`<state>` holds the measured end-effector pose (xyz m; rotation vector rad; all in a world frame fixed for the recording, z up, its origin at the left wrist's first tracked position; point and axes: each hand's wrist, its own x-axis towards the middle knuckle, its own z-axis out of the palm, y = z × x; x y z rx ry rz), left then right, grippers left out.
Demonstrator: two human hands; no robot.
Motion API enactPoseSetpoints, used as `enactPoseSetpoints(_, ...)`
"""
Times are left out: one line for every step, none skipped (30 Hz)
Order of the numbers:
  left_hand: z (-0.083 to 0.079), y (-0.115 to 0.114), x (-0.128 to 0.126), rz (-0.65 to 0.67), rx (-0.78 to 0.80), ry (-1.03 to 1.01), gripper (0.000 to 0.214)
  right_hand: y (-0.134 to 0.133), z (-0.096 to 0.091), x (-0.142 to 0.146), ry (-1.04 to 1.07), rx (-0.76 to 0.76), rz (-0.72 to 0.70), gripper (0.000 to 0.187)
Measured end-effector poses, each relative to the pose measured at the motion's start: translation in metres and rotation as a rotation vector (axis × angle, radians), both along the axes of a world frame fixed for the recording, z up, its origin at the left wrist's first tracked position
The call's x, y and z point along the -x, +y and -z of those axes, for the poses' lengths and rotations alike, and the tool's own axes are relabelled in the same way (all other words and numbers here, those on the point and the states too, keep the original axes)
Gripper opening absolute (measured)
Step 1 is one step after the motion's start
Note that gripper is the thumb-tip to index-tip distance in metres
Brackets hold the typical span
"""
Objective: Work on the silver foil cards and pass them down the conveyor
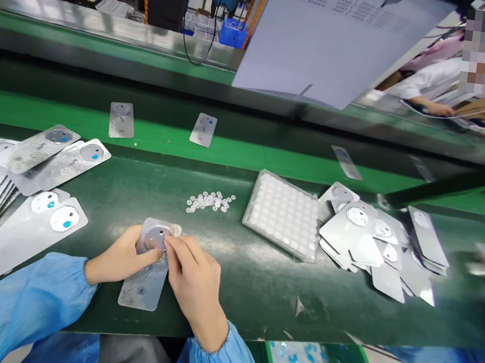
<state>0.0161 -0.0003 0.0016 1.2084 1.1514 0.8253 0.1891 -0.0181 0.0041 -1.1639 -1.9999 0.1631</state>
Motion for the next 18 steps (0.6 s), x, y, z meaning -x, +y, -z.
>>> enactPoseSetpoints(0.0,0.001,0.0,-0.017,0.017,0.005,0.03,0.0,0.0,0.001,0.011,0.006,-0.002,0.015)
enactPoseSetpoints(0.0,0.001,0.0,-0.033,0.036,0.008,0.033,0.0,0.0,0.002,0.038,0.02,-0.009,0.014)
enactPoseSetpoints(-0.001,0.003,0.001,-0.044,0.053,0.006,0.034,-0.001,0.0,0.003,0.085,0.045,-0.015,0.014)
enactPoseSetpoints(-0.002,0.004,0.001,-0.047,0.063,0.0,0.032,-0.001,0.001,0.004,0.153,0.085,-0.018,0.013)
enactPoseSetpoints(-0.004,0.005,0.001,-0.04,0.068,-0.012,0.027,-0.001,0.001,0.006,0.24,0.135,-0.012,0.012)
enactPoseSetpoints(-0.005,0.006,0.002,-0.028,0.071,-0.034,0.022,-0.002,0.001,0.007,0.343,0.188,0.003,0.011)
enactPoseSetpoints(-0.007,0.007,0.002,-0.014,0.08,-0.067,0.018,-0.003,0.0,0.007,0.452,0.232,0.024,0.01)
enactPoseSetpoints(-0.009,0.008,0.002,0.0,0.1,-0.112,0.016,-0.004,-0.001,0.005,0.553,0.266,0.047,0.009)
enactPoseSetpoints(-0.011,0.009,0.002,0.016,0.13,-0.167,0.016,-0.006,-0.002,0.001,0.639,0.288,0.071,0.009)
enactPoseSetpoints(-0.012,0.009,0.002,0.033,0.166,-0.227,0.02,-0.01,-0.003,-0.006,0.709,0.3,0.105,0.01)
enactPoseSetpoints(-0.013,0.009,0.002,0.048,0.199,-0.285,0.025,-0.016,-0.004,-0.017,0.764,0.306,0.158,0.011)
enactPoseSetpoints(-0.012,0.009,0.002,0.056,0.224,-0.331,0.029,-0.024,-0.004,-0.032,0.808,0.303,0.241,0.013)
enactPoseSetpoints(-0.011,0.009,0.001,0.055,0.238,-0.362,0.033,-0.035,-0.004,-0.052,0.845,0.302,0.349,0.017)
enactPoseSetpoints(-0.01,0.009,0.001,0.046,0.244,-0.38,0.036,-0.049,-0.002,-0.075,0.877,0.3,0.476,0.021)
enactPoseSetpoints(-0.008,0.008,0.001,0.039,0.246,-0.387,0.037,-0.064,0.001,-0.103,0.901,0.276,0.614,0.026)
enactPoseSetpoints(-0.007,0.008,0.002,0.036,0.248,-0.386,0.038,-0.081,0.005,-0.132,0.895,0.276,0.71,0.029)
enactPoseSetpoints(-0.006,0.008,0.002,0.033,0.251,-0.38,0.039,-0.098,0.011,-0.163,0.84,0.271,0.798,0.03)
enactPoseSetpoints(-0.005,0.007,0.003,0.029,0.257,-0.369,0.04,-0.115,0.017,-0.192,0.746,0.279,0.862,0.031)
